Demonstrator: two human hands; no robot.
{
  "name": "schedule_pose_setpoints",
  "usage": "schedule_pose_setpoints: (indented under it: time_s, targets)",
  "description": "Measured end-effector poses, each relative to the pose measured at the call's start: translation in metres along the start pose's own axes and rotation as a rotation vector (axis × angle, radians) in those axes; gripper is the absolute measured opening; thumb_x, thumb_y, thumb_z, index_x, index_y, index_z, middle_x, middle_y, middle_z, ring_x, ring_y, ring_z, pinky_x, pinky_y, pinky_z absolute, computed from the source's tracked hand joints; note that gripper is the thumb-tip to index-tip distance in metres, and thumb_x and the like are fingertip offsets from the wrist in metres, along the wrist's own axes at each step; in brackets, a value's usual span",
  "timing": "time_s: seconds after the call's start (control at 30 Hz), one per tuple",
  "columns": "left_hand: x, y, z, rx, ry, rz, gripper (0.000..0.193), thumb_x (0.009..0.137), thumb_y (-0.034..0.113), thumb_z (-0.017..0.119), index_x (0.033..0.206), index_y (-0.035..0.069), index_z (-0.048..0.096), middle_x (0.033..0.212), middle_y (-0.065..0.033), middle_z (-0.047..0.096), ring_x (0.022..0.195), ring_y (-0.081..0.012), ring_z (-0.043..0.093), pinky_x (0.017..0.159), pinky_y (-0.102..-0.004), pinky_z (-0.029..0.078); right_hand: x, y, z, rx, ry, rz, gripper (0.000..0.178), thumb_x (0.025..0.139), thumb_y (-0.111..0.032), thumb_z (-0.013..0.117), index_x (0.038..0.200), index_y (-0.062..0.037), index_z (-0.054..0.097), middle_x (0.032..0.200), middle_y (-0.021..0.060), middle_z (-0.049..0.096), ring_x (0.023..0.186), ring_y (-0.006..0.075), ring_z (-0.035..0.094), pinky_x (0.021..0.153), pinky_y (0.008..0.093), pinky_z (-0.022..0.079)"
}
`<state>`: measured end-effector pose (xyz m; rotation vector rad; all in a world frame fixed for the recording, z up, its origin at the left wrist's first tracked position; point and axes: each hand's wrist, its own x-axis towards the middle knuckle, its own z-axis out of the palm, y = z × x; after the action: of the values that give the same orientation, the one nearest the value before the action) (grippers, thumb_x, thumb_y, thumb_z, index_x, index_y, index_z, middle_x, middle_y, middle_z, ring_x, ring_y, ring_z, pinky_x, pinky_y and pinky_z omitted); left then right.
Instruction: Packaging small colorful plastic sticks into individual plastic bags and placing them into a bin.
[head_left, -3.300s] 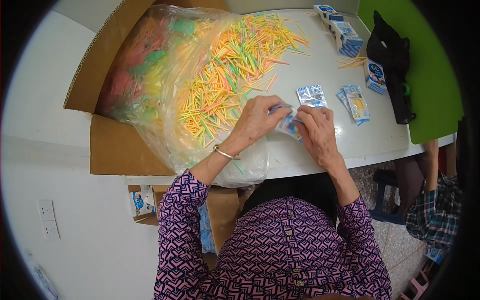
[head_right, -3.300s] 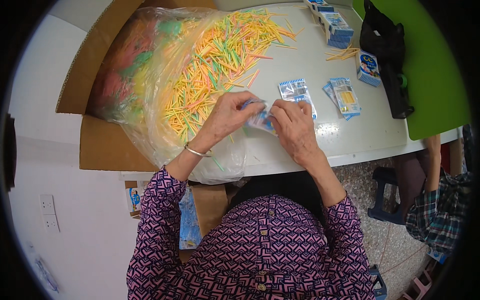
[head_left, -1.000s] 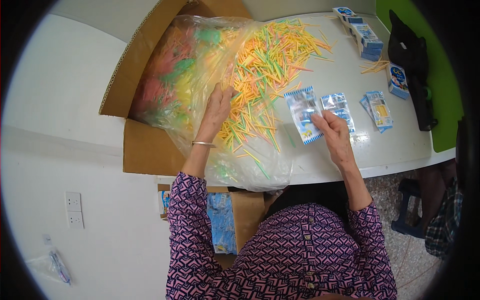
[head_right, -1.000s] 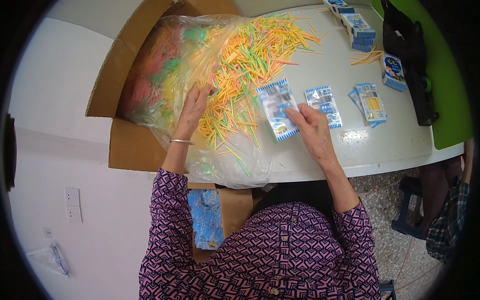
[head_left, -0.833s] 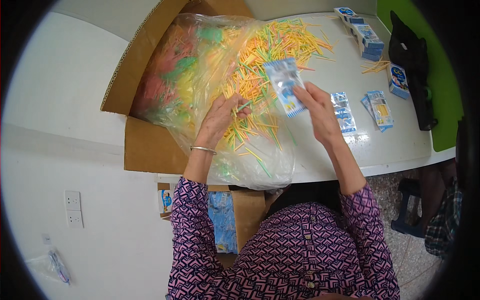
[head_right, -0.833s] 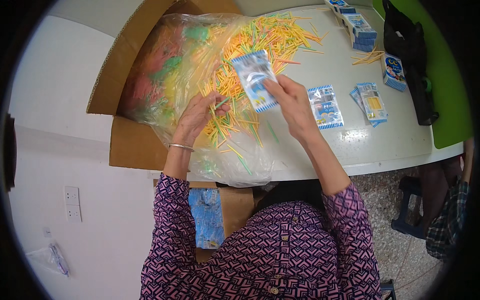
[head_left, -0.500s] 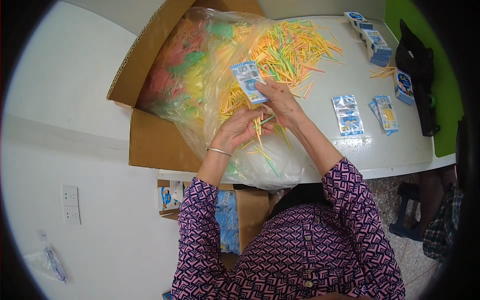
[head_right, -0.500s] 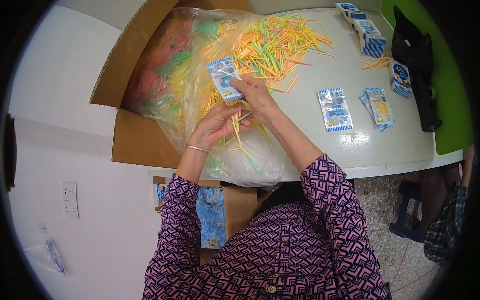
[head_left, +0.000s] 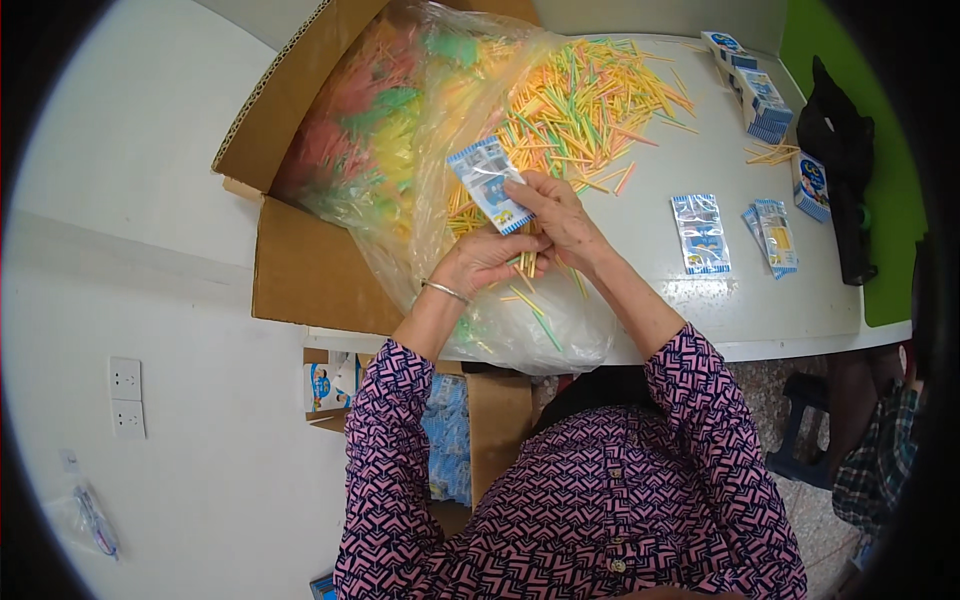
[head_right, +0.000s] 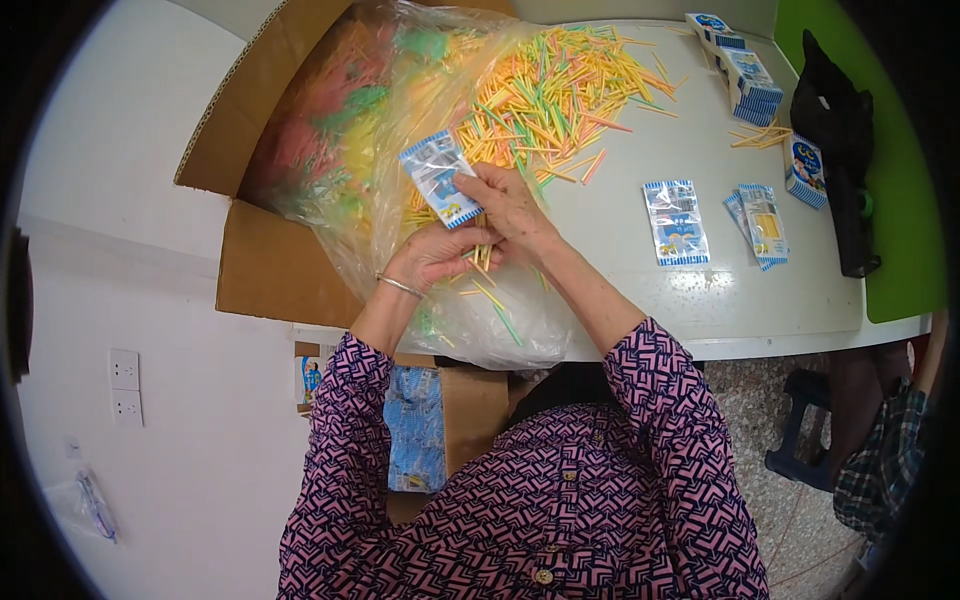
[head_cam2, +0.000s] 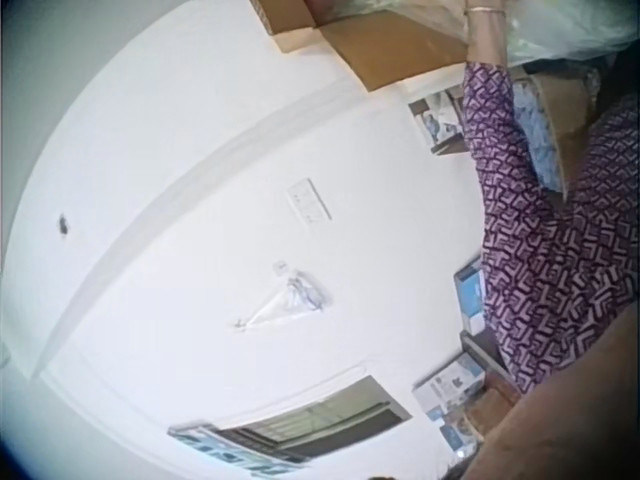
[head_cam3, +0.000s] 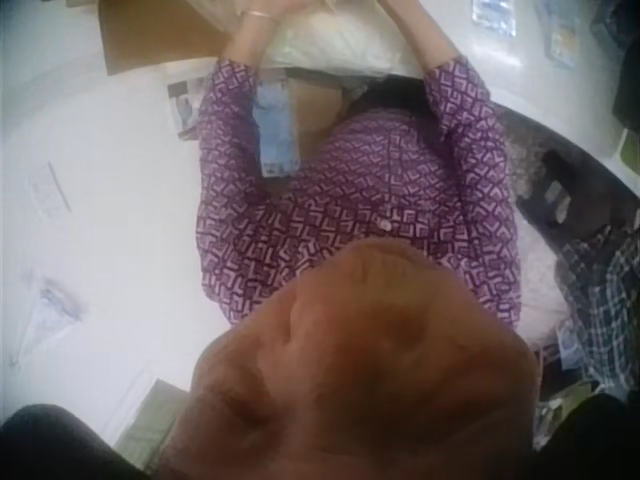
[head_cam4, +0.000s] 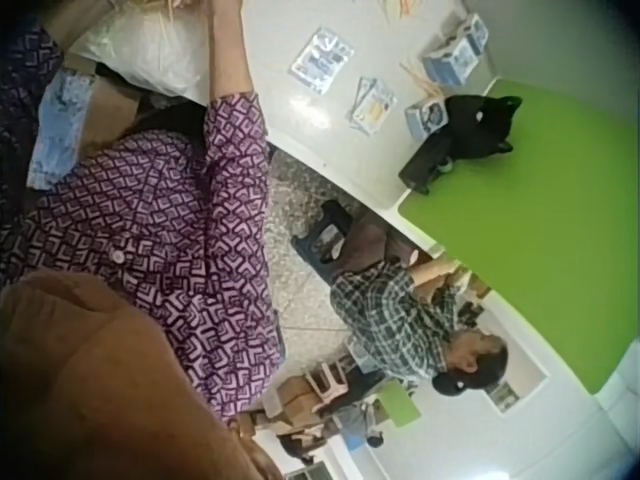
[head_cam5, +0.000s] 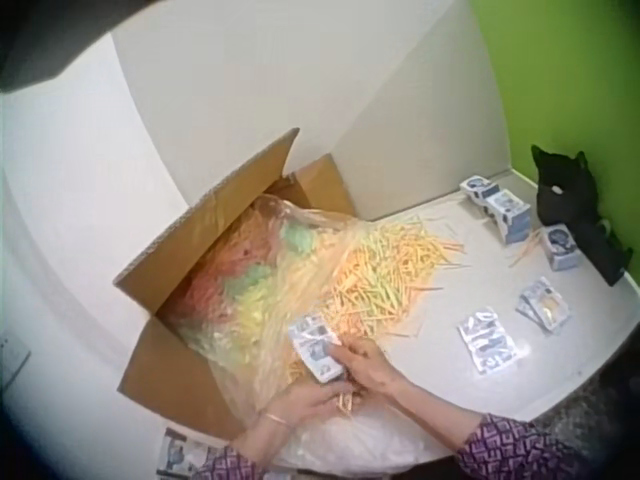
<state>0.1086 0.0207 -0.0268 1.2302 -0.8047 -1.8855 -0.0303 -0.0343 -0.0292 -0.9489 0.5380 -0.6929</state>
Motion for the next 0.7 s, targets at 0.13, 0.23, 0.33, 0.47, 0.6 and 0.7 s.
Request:
schedule_pose_setpoints:
  time_s: [0.13, 0.23, 0.33, 0.47, 0.6, 0.7]
  targets:
    - [0.005, -0.001, 0.009, 0.173, -0.024, -0.006, 0.021, 0.084, 0.008, 0.066, 0.103, 0.002, 0.06, 0.087, -0.0062, 0.062, 0.077, -0.015, 0.061, 0.066, -0.0267, 0.051, 0.009, 0.003, -0.017, -0.074, -0.022, -0.281, 0.025, 0.091, -0.025, 0.058, 0.096, -0.0013, 0.062, 0.081, 0.0001, 0.062, 0.07, 0.0053, 0.053, 0.063, 0.0227, 0.044]
    - [0.008, -0.007, 0.001, 0.17, -0.068, 0.093, 0.016, 0.084, 0.01, 0.066, 0.097, 0.004, 0.061, 0.084, -0.0033, 0.06, 0.073, -0.0131, 0.059, 0.068, -0.0261, 0.049, -0.002, -0.02, -0.031, -0.028, -0.027, -0.311, 0.023, 0.091, -0.024, 0.06, 0.1, -0.0029, 0.065, 0.085, -0.0024, 0.064, 0.081, 0.0035, 0.055, 0.075, 0.0204, 0.04]
    - [0.013, -0.003, 0.002, 0.09, -0.048, 0.226, 0.012, 0.085, 0.013, 0.065, 0.094, 0.007, 0.06, 0.083, -0.0014, 0.059, 0.073, -0.012, 0.057, 0.07, -0.0275, 0.048, -0.017, -0.032, -0.044, -0.037, 0.085, -0.36, 0.025, 0.091, -0.024, 0.06, 0.102, -0.0023, 0.064, 0.089, -0.0026, 0.065, 0.08, 0.0035, 0.054, 0.075, 0.0202, 0.04]
    - [0.021, -0.002, 0.02, -0.038, 0.127, 0.325, 0.012, 0.089, 0.02, 0.062, 0.089, 0.009, 0.057, 0.083, -0.001, 0.058, 0.076, -0.0122, 0.055, 0.068, -0.0292, 0.048, -0.026, -0.026, -0.067, -0.05, 0.13, -0.332, 0.022, 0.091, -0.023, 0.059, 0.102, -0.004, 0.064, 0.09, -0.0026, 0.064, 0.082, 0.0022, 0.053, 0.078, 0.0192, 0.038]
    - [0.037, -0.009, 0.012, -0.053, 0.103, 0.463, 0.017, 0.091, 0.024, 0.06, 0.087, 0.009, 0.054, 0.082, -0.0013, 0.056, 0.076, -0.0135, 0.055, 0.069, -0.0282, 0.047, -0.038, -0.022, -0.067, 0.007, 0.129, -0.312, 0.02, 0.092, -0.022, 0.059, 0.1, -0.0046, 0.064, 0.089, -0.0029, 0.064, 0.082, 0.0017, 0.053, 0.079, 0.0185, 0.037]
    - [0.047, -0.014, 0.01, 0.195, 0.226, 0.749, 0.018, 0.092, 0.023, 0.059, 0.087, 0.008, 0.051, 0.083, -0.0021, 0.054, 0.076, -0.0139, 0.054, 0.072, -0.0278, 0.046, -0.044, -0.018, -0.072, -0.016, 0.133, -0.307, 0.02, 0.092, -0.023, 0.059, 0.098, -0.0044, 0.065, 0.086, -0.0041, 0.063, 0.08, 0.001, 0.051, 0.077, 0.0184, 0.036]
